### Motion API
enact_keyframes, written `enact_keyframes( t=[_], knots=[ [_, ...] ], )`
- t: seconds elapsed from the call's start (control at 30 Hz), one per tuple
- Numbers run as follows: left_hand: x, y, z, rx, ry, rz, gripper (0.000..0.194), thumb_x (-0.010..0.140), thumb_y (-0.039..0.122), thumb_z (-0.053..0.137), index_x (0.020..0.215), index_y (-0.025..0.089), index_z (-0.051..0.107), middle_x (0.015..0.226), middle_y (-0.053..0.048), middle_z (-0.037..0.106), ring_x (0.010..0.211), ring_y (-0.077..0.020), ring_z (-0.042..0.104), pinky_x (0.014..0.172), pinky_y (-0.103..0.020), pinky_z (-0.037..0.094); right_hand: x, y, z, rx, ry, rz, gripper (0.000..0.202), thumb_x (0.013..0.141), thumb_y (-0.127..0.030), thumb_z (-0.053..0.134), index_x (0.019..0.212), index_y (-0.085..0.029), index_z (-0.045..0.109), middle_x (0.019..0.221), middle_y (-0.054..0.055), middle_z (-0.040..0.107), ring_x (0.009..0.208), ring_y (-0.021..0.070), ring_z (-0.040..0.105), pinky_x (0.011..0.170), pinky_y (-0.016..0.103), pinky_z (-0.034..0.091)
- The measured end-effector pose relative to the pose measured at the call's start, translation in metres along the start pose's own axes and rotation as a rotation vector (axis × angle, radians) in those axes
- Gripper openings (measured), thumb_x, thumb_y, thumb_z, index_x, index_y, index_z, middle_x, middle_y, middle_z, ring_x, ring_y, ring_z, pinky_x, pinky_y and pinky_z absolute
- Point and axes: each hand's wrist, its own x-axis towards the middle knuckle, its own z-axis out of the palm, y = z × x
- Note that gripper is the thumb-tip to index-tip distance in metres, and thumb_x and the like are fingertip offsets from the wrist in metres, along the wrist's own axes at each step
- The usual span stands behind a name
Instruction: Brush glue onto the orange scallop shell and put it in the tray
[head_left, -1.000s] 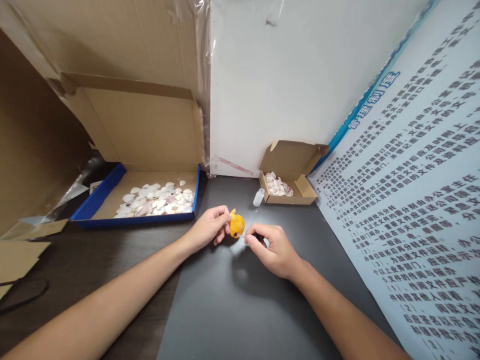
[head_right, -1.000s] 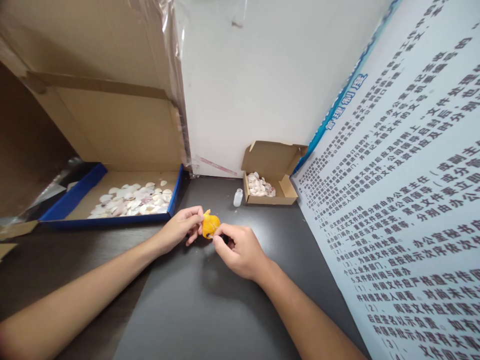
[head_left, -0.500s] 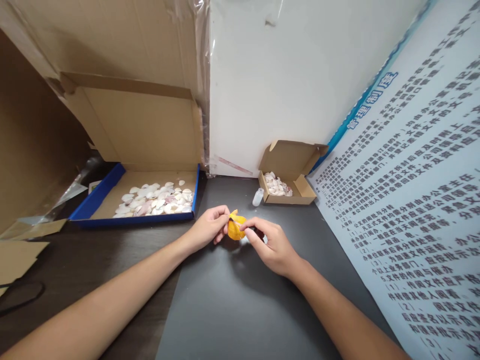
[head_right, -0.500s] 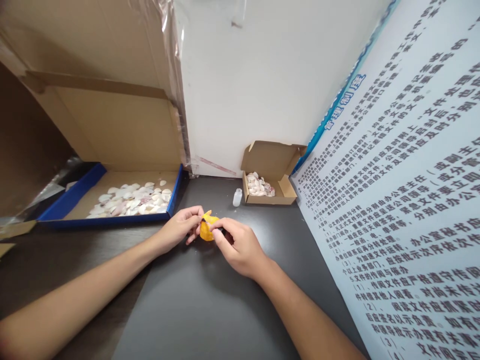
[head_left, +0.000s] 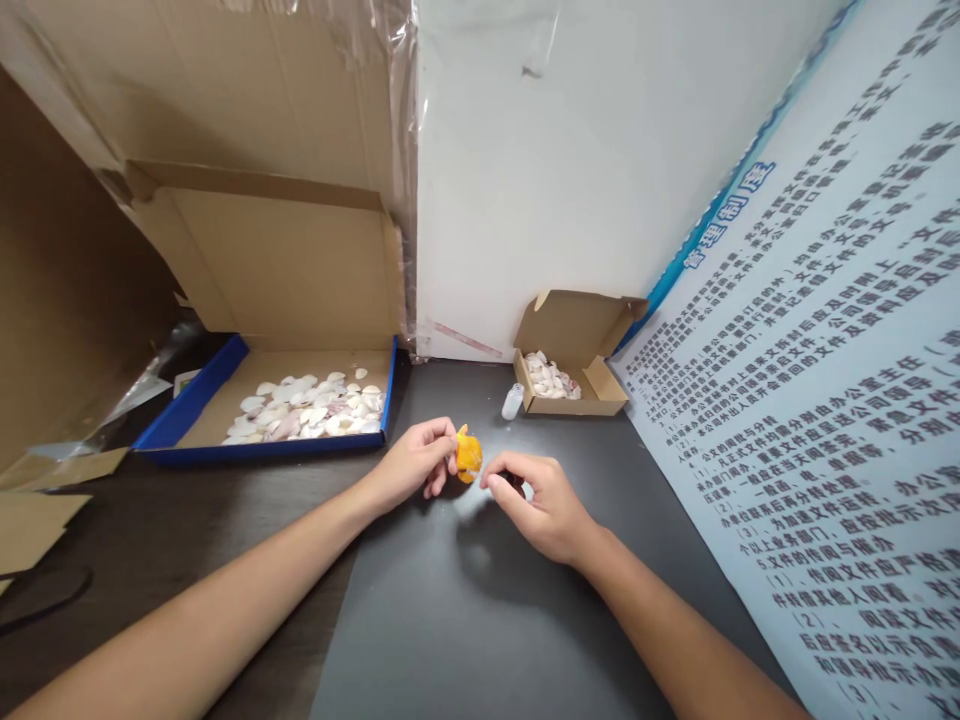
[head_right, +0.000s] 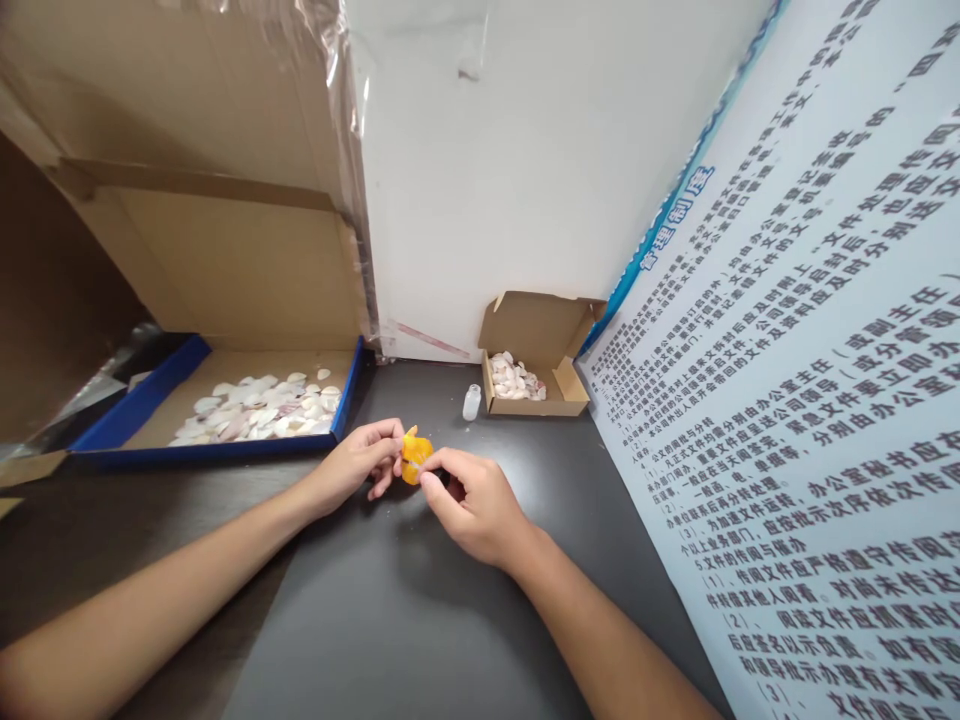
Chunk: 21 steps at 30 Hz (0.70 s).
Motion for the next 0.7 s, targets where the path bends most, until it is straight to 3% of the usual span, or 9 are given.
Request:
enact_keyframes(
  t=[0.1, 0.27, 0.43, 0.6, 0.7],
  knots=[
    [-0.0003, 0.0001, 0.0002, -0.007, -0.008, 0.004, 0.024, 0.075, 0.037, 0.059, 0.071, 0.019, 0.044, 0.057, 0.005, 0.058, 0.031, -0.0045, 0.045, 0.031, -0.015, 0.035, 0.0001, -0.0002, 0.0004, -0.006, 0.063, -0.015, 0.018, 0.092, -0.025, 0.050, 0.093, -0.018, 0.066, 0.077, 0.001, 0.064, 0.062, 0.0120, 0.052, 0.060, 0.023, 0.040],
    [-0.0004, -0.0002, -0.0002, -0.004, -0.002, 0.000, 0.024, 0.076, 0.038, 0.058, 0.072, 0.019, 0.045, 0.057, 0.005, 0.058, 0.031, -0.0046, 0.046, 0.031, -0.015, 0.034, 0.0006, -0.0018, -0.0007, 0.007, -0.074, 0.002, 0.022, 0.092, -0.025, 0.050, 0.077, -0.018, 0.065, 0.066, -0.001, 0.061, 0.056, 0.0112, 0.049, 0.056, 0.022, 0.037],
    [0.0004, -0.0016, -0.0005, 0.035, 0.011, 0.006, 0.024, 0.078, 0.039, 0.056, 0.071, 0.019, 0.046, 0.053, 0.006, 0.054, 0.033, -0.0053, 0.045, 0.033, -0.015, 0.035, 0.0017, -0.0007, -0.0022, 0.025, 0.047, -0.005, 0.019, 0.093, -0.026, 0.048, 0.092, -0.019, 0.066, 0.077, 0.001, 0.065, 0.062, 0.0124, 0.053, 0.060, 0.022, 0.040],
    [0.0015, -0.0039, -0.0008, 0.062, 0.049, 0.022, 0.024, 0.080, 0.039, 0.055, 0.070, 0.020, 0.044, 0.048, 0.008, 0.048, 0.033, -0.0050, 0.040, 0.033, -0.014, 0.030, 0.0007, -0.0019, -0.0037, 0.030, -0.131, 0.015, 0.029, 0.095, -0.024, 0.044, 0.075, -0.018, 0.065, 0.065, -0.001, 0.061, 0.061, 0.0119, 0.053, 0.060, 0.022, 0.038],
    [0.0019, -0.0044, -0.0013, 0.107, 0.057, 0.028, 0.027, 0.081, 0.042, 0.054, 0.070, 0.019, 0.044, 0.048, 0.007, 0.049, 0.033, -0.0044, 0.039, 0.033, -0.013, 0.027, 0.0006, -0.0027, -0.0034, 0.028, -0.028, -0.017, 0.023, 0.096, -0.026, 0.045, 0.088, -0.018, 0.066, 0.075, 0.000, 0.064, 0.066, 0.0125, 0.054, 0.063, 0.022, 0.040]
  ],
)
